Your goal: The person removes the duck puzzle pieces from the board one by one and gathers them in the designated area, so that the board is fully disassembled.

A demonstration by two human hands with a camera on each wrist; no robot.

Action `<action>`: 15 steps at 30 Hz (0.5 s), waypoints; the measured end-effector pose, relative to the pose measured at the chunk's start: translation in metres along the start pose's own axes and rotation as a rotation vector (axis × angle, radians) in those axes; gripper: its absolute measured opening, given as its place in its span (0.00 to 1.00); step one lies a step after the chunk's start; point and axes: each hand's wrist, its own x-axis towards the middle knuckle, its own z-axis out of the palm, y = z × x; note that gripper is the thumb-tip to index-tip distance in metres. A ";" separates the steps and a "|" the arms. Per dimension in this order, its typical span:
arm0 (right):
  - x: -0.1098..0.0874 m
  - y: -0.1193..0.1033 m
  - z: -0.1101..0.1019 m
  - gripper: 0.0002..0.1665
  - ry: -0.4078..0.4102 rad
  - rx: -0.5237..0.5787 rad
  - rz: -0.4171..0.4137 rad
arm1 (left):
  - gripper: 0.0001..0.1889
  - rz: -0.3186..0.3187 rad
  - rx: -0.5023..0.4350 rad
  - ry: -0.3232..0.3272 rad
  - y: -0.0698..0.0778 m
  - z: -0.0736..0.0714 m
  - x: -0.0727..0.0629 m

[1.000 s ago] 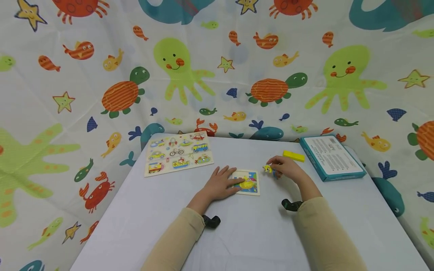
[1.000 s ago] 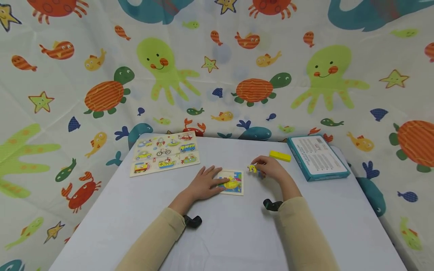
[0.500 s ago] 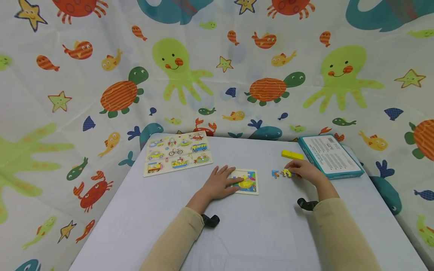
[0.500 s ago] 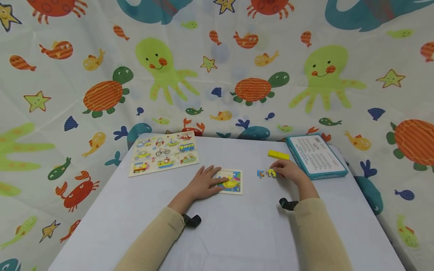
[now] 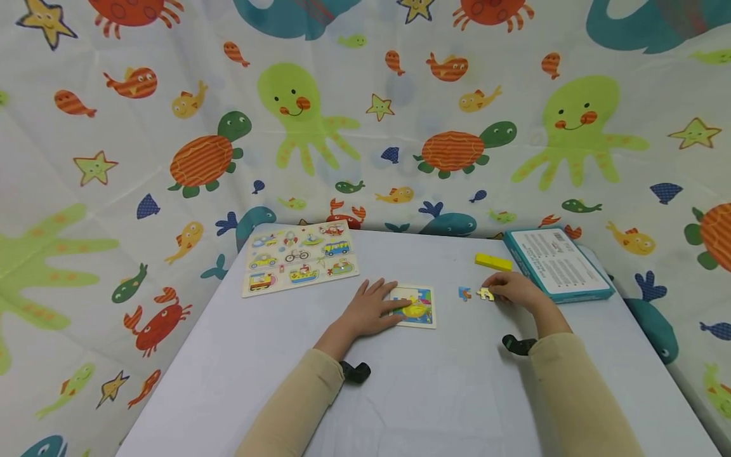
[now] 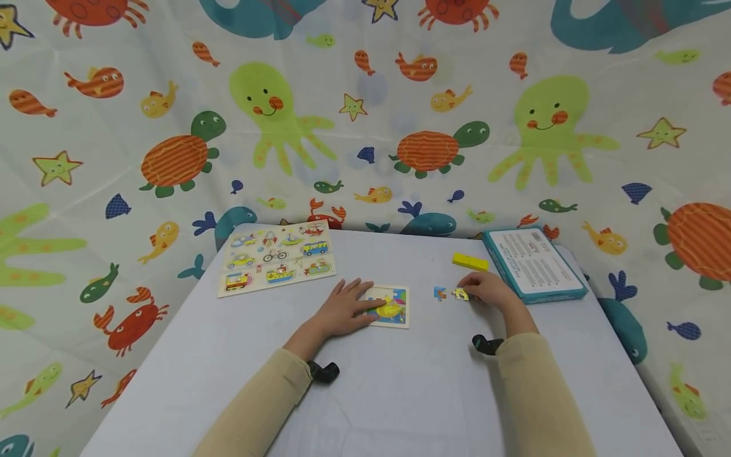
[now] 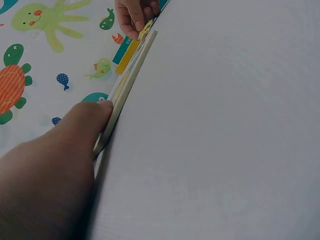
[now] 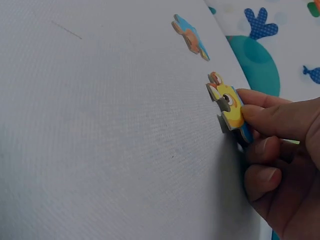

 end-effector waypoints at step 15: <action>0.000 0.001 0.004 0.14 0.029 -0.040 0.034 | 0.25 -0.010 0.007 -0.001 0.000 0.002 0.001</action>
